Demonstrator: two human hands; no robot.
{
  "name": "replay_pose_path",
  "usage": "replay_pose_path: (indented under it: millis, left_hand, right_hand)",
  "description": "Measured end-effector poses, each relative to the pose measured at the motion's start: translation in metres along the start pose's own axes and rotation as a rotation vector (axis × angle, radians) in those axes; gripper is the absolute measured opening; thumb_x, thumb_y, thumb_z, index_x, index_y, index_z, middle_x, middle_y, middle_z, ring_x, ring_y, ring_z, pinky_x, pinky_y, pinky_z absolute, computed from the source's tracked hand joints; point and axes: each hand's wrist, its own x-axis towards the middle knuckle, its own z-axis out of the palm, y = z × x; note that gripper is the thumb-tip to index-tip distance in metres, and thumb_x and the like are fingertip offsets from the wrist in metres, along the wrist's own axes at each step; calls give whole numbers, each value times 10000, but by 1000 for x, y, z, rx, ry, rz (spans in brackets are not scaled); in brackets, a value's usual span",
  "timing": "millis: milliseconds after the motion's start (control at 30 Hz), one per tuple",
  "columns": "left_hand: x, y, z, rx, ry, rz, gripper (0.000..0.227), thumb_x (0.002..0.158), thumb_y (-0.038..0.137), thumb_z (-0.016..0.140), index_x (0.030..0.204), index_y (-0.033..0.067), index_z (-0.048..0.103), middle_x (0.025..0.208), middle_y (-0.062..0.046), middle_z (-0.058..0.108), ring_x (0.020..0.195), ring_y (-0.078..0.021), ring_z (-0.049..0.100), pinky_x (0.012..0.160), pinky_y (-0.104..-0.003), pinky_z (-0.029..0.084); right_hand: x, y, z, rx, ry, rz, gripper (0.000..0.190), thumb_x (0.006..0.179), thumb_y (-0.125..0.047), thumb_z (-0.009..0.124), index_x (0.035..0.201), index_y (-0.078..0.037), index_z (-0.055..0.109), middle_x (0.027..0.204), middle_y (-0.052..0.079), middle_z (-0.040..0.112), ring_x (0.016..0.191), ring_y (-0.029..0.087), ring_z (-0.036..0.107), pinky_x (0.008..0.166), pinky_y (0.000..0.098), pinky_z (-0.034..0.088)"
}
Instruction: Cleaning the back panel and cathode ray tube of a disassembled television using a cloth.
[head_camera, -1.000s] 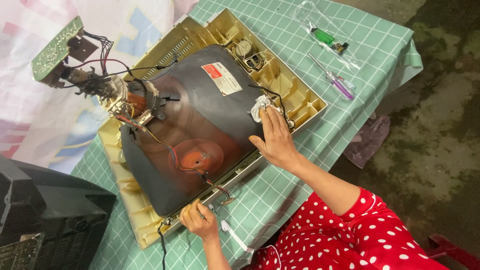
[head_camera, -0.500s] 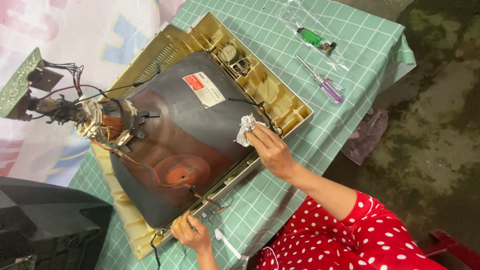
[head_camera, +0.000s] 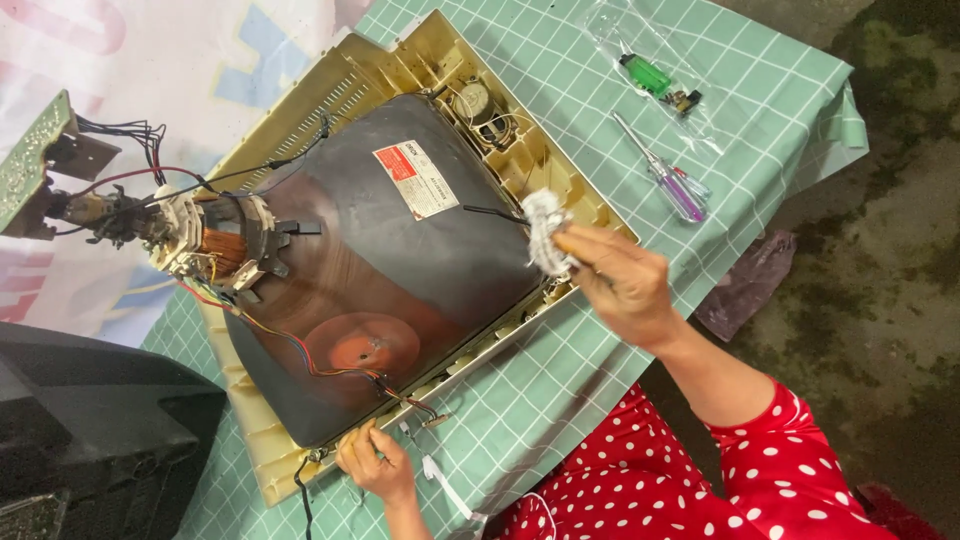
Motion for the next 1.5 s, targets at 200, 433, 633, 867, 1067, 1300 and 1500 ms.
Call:
replay_pose_path:
  millis: [200, 433, 633, 867, 1067, 1300, 1500]
  left_hand:
    - [-3, -1, 1, 2, 8, 0, 171, 1055, 0, 547, 999, -57, 699, 950, -169, 647, 894, -344, 594, 905, -476, 486]
    - [-15, -12, 5, -61, 36, -30, 108, 1046, -5, 588, 1104, -51, 668, 1037, -169, 672, 956, -345, 628, 944, -471, 496]
    - [-25, -18, 9, -99, 93, -266, 171, 1075, 58, 582, 1171, -66, 650, 1075, -205, 637, 942, -353, 621, 890, -468, 525]
    - [10, -10, 12, -38, 224, -333, 212, 1076, 17, 579, 1261, -87, 572, 1143, -244, 630, 1022, -397, 618, 943, -476, 505]
    - [29, -7, 18, -38, 274, -389, 318, 1061, 57, 531, 1351, -68, 491, 1290, -267, 579, 1110, -431, 553, 1013, -495, 447]
    - [36, -2, 23, 45, 258, -323, 411, 1068, 114, 524, 1406, -112, 462, 1375, -305, 508, 1272, -487, 487, 1108, -556, 383]
    - [42, 2, 24, 58, 277, -281, 428, 1093, 169, 503, 1410, -111, 437, 1403, -312, 496, 1295, -494, 488, 1132, -573, 382]
  right_hand:
    - [60, 41, -8, 64, 27, 225, 311, 927, 91, 723, 1230, 25, 718, 1228, 181, 729, 1138, 256, 714, 995, 326, 589]
    - [82, 88, 49, 78, -508, 509, 372, 974, -151, 597, 1328, -165, 709, 1084, 34, 793, 635, 110, 542, 660, 313, 419]
    - [83, 105, 82, 117, -782, 378, 381, 1017, -179, 593, 1395, -135, 624, 1484, 98, 586, 404, 114, 293, 657, 306, 518]
    - [90, 136, 109, 109, -909, 190, 619, 1079, -400, 330, 1578, -37, 282, 1661, 186, 270, 1417, 408, 442, 1173, 553, 339]
    - [131, 139, 138, 133, -934, 379, 711, 1048, -505, 197, 1614, -75, 209, 1690, 151, 204, 1564, 322, 199, 1268, 494, 107]
    - [174, 159, 180, 68, -925, 556, 807, 989, -619, 126, 1610, -124, 270, 1683, 118, 239, 1558, 337, 207, 1268, 522, 121]
    - [165, 168, 187, 105, -895, 489, 736, 1031, -561, 183, 1525, -51, 374, 1671, 176, 254, 1531, 375, 269, 1226, 571, 248]
